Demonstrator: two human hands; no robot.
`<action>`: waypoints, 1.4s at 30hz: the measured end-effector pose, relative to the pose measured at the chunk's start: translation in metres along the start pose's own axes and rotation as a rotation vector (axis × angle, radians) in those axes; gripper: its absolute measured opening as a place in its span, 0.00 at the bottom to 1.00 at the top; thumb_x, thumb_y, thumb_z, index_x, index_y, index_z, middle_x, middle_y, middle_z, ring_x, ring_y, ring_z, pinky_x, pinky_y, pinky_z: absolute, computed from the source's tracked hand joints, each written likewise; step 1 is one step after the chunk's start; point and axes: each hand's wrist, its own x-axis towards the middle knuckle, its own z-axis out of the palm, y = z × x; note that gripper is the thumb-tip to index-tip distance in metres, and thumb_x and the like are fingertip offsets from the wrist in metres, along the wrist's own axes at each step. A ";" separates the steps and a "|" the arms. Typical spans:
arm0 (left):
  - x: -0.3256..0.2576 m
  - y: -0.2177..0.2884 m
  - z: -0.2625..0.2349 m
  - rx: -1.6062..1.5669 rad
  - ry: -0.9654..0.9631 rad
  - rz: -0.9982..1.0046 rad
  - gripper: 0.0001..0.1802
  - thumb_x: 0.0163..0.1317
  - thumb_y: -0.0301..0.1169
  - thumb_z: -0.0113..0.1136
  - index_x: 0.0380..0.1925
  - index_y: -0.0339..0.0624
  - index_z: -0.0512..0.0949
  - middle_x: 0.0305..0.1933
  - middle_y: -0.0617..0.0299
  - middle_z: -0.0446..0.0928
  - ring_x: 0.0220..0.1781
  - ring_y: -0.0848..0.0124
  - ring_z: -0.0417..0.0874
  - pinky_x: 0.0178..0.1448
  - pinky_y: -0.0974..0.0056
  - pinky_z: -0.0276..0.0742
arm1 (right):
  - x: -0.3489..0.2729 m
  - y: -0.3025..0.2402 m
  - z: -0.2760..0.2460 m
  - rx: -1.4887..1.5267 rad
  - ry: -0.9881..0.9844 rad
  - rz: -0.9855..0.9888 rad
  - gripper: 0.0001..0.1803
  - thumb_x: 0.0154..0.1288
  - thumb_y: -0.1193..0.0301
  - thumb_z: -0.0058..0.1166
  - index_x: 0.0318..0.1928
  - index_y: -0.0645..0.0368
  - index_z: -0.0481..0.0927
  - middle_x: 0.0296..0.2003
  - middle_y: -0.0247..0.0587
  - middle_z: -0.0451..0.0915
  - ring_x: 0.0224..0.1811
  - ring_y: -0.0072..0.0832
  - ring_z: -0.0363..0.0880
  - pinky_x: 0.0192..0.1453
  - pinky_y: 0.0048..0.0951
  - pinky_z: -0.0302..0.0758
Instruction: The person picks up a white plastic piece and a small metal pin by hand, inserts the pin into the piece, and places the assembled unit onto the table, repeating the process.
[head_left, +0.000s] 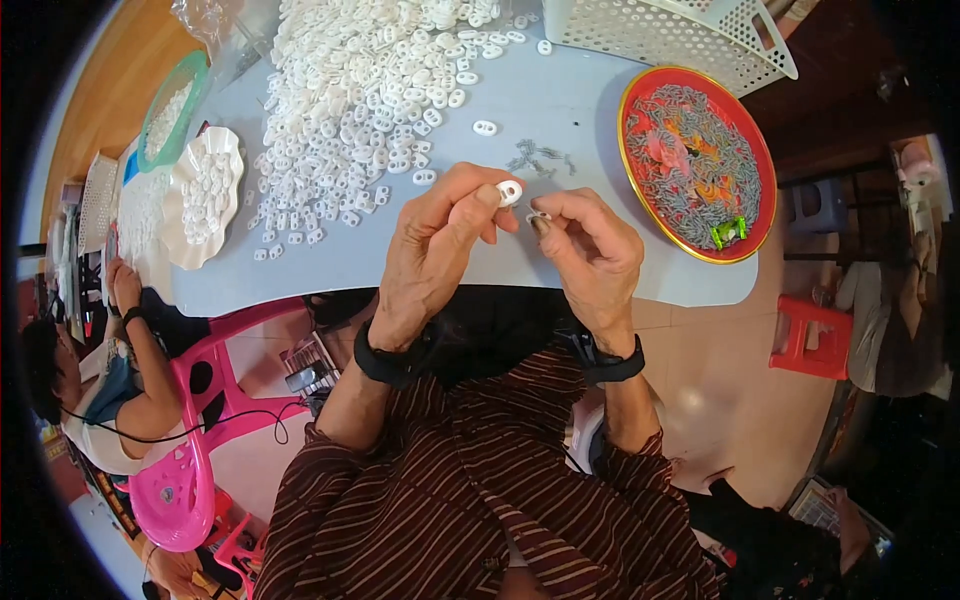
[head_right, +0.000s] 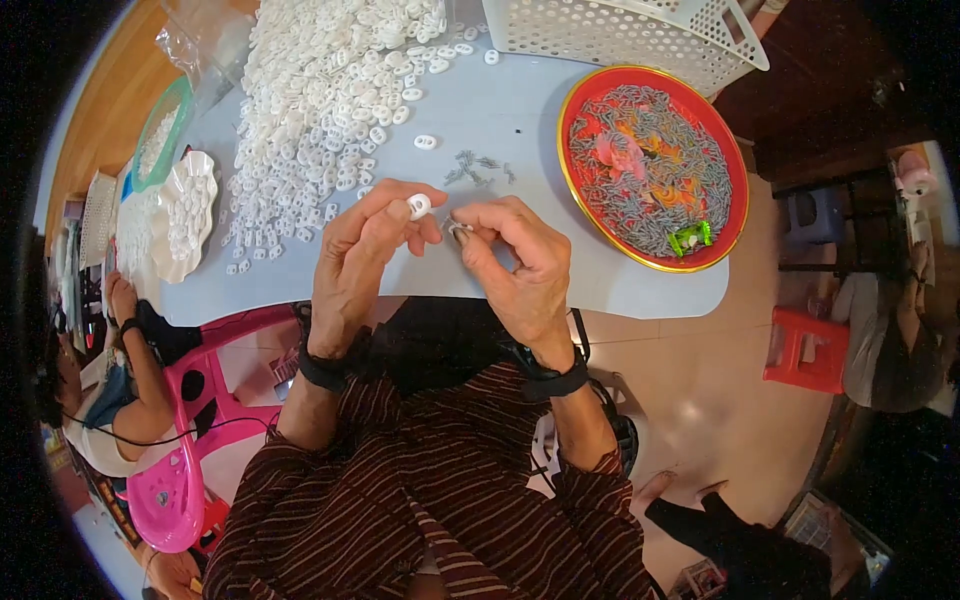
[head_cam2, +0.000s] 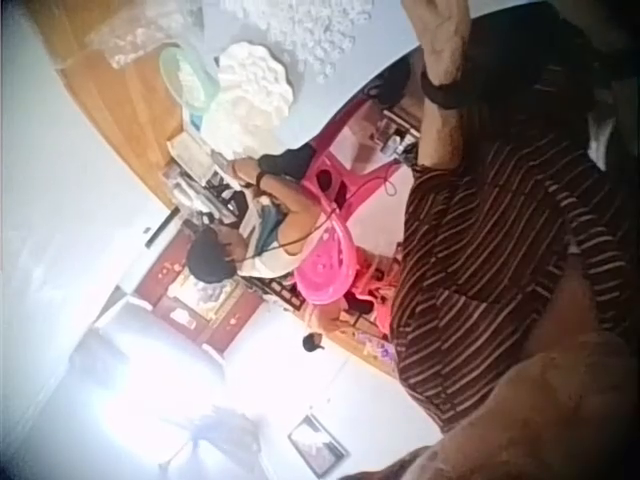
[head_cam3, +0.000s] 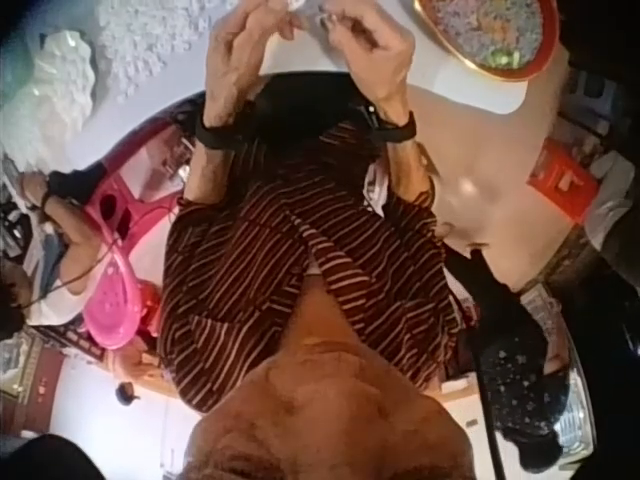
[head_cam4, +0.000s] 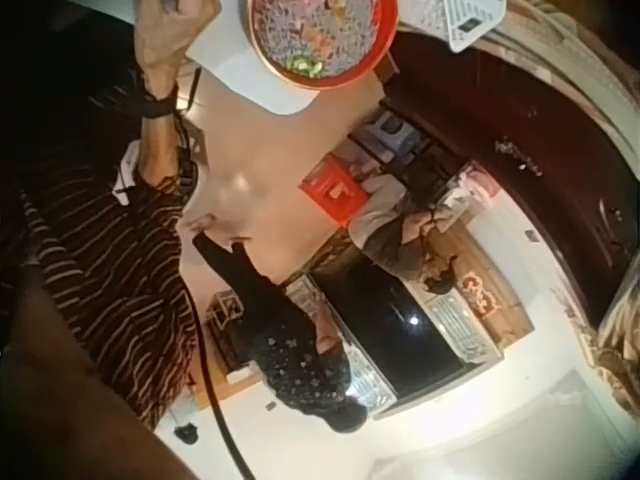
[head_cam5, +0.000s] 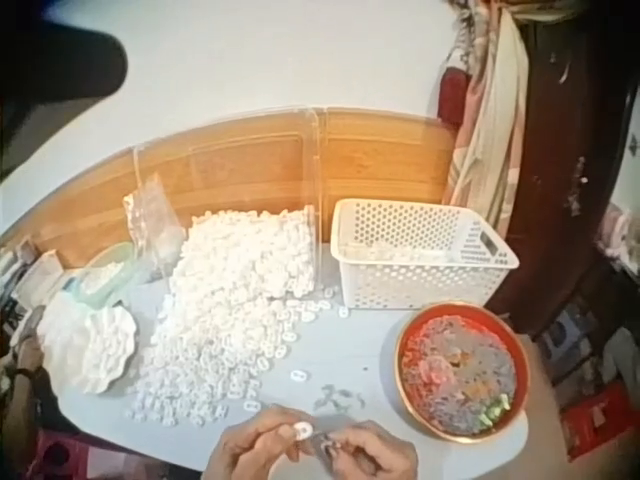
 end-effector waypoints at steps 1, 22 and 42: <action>-0.001 0.002 0.001 -0.062 -0.009 -0.045 0.14 0.71 0.33 0.47 0.42 0.34 0.80 0.28 0.63 0.77 0.32 0.77 0.73 0.39 0.72 0.70 | 0.001 0.000 0.000 -0.002 0.004 -0.001 0.11 0.57 0.85 0.57 0.41 0.65 0.80 0.29 0.34 0.76 0.29 0.17 0.72 0.34 0.20 0.71; -0.001 0.013 -0.010 0.020 -0.089 -0.119 0.14 0.70 0.32 0.49 0.38 0.32 0.79 0.28 0.63 0.78 0.32 0.77 0.74 0.41 0.70 0.71 | -0.003 -0.004 0.006 -0.054 -0.022 -0.075 0.11 0.56 0.83 0.59 0.41 0.64 0.78 0.31 0.38 0.81 0.30 0.23 0.79 0.36 0.22 0.76; -0.001 0.003 -0.002 0.054 -0.108 0.132 0.08 0.67 0.23 0.49 0.40 0.31 0.77 0.36 0.61 0.77 0.36 0.74 0.77 0.42 0.69 0.72 | 0.001 0.002 -0.006 0.337 -0.145 0.194 0.05 0.63 0.82 0.55 0.40 0.65 0.80 0.30 0.35 0.82 0.27 0.15 0.76 0.33 0.16 0.75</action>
